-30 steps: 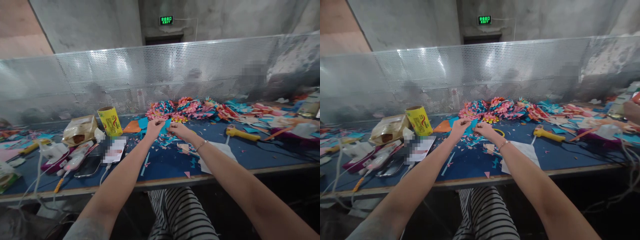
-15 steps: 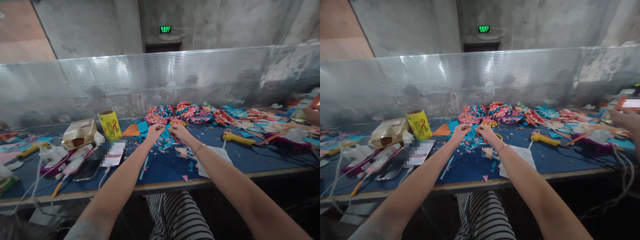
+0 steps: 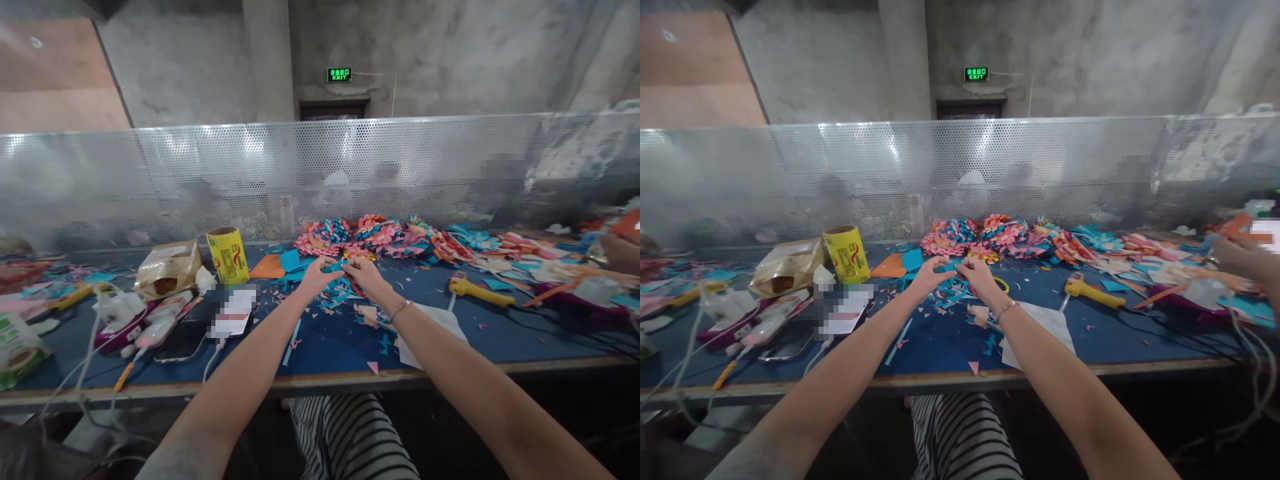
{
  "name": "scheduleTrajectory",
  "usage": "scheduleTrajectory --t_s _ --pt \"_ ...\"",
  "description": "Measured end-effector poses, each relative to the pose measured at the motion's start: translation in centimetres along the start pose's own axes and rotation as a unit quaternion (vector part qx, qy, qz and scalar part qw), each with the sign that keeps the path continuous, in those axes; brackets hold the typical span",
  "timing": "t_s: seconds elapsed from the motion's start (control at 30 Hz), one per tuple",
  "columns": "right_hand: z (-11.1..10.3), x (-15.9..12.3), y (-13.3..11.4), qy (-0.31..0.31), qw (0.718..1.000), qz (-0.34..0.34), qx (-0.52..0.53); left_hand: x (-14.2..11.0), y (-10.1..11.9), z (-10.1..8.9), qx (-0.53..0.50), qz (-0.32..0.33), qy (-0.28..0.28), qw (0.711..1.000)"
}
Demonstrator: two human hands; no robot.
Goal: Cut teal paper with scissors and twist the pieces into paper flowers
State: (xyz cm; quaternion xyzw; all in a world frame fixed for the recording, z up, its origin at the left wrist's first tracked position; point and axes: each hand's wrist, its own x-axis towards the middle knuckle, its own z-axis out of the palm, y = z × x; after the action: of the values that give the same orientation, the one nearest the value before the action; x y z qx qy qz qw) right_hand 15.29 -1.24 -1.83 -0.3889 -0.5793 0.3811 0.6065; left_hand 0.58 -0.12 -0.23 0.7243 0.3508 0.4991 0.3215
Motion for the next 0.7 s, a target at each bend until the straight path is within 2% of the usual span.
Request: scheduleTrajectory --t_s 0.27,0.43,0.57,0.7 --pt "0.4 -0.1 -0.3 -0.005 0.999 0.021 0.036 0.2 -0.3 -0.2 0.019 0.023 -0.001 1.0" --pt "-0.2 0.5 0.1 0.008 0.998 0.04 0.038 0.1 -0.1 -0.1 0.004 0.004 -0.008 1.0" --pt "-0.6 0.7 0.4 -0.012 0.999 0.042 -0.003 0.3 -0.1 -0.2 -0.063 -0.023 0.043 0.997" --pt "-0.5 0.3 0.3 -0.068 0.994 0.033 -0.083 0.5 0.2 -0.4 -0.151 -0.085 0.084 0.981"
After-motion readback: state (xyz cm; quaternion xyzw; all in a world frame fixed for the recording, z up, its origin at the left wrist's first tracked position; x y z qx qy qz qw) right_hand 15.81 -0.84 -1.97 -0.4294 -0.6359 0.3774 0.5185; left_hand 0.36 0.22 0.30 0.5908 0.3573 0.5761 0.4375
